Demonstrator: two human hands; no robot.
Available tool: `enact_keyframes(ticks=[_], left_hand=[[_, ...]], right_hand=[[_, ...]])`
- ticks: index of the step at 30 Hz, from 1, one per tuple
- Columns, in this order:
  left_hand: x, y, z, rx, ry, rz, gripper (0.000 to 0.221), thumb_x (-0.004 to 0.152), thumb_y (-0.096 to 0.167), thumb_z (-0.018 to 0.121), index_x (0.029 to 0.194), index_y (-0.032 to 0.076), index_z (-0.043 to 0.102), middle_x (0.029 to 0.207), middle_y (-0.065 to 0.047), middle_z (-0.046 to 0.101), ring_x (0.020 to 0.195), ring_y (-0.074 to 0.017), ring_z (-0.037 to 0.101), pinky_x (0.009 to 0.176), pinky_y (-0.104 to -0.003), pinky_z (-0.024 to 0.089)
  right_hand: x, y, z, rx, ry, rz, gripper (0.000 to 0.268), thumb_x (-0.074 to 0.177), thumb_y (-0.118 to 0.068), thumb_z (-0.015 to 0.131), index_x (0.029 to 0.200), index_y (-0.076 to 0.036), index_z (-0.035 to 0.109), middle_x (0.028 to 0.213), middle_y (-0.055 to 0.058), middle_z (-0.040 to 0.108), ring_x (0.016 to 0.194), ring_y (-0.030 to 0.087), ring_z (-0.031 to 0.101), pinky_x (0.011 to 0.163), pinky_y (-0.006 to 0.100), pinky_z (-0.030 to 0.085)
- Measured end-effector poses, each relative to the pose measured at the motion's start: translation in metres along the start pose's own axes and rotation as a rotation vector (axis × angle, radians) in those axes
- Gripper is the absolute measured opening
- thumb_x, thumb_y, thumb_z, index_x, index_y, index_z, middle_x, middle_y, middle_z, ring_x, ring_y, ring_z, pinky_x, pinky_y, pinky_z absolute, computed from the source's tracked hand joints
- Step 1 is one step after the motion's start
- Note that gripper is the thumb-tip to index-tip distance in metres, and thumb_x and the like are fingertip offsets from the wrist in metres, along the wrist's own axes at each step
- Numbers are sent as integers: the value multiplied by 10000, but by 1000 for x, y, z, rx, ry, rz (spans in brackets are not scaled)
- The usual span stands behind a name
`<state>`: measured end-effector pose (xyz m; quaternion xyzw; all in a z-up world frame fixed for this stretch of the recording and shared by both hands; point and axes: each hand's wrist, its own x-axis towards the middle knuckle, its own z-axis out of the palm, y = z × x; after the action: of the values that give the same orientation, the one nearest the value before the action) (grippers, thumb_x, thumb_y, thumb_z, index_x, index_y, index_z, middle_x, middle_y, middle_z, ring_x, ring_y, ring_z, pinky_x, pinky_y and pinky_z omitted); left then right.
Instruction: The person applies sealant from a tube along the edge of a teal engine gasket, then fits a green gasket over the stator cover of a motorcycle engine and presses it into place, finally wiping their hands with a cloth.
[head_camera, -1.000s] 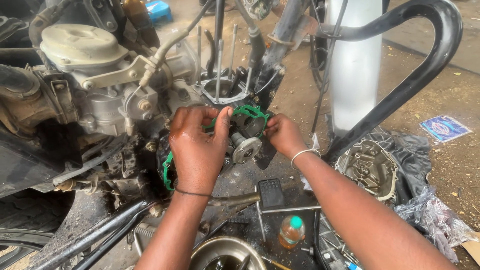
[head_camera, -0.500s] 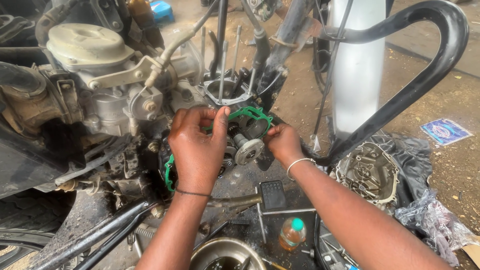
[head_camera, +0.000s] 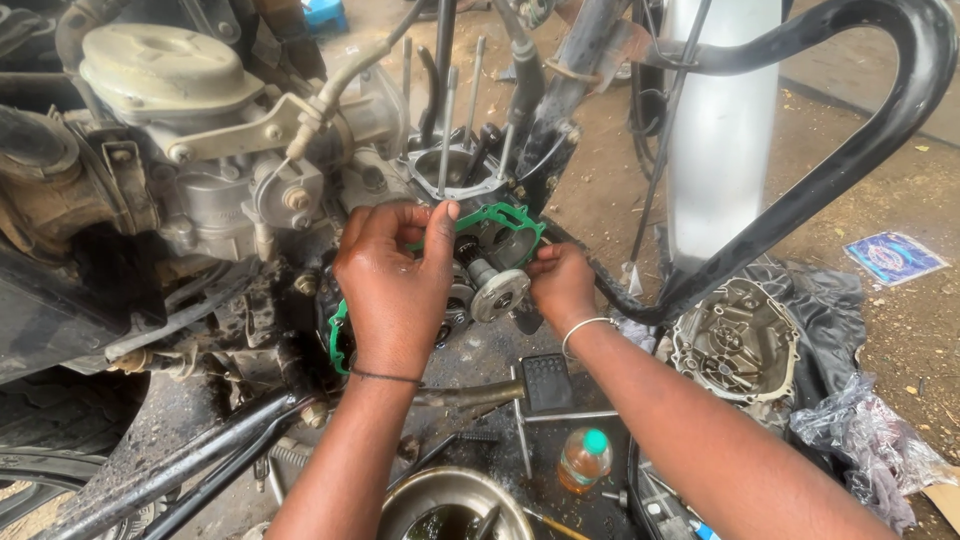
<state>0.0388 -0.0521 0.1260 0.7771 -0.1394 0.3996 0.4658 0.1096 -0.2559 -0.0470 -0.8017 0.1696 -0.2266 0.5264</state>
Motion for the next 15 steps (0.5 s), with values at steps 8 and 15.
enact_keyframes(ticks=[8, 15], left_hand=[[-2, -5, -1, -3, 4, 26, 232, 899, 206, 860, 843, 44, 704, 817, -63, 661, 680, -155, 655, 635, -317, 516], [-4, -5, -5, -22, 18, 68, 248, 928, 219, 850, 840, 47, 696, 812, -56, 655, 679, -144, 646, 639, -307, 513]], right_hand=[[-22, -23, -7, -73, -544, 316, 184, 789, -90, 812, 943, -5, 759, 786, 97, 736, 659, 165, 653, 555, 332, 480], [-18, -7, 9, -266, -538, 239, 207, 853, -166, 762, 928, 27, 763, 777, 116, 766, 616, 166, 720, 554, 303, 554]])
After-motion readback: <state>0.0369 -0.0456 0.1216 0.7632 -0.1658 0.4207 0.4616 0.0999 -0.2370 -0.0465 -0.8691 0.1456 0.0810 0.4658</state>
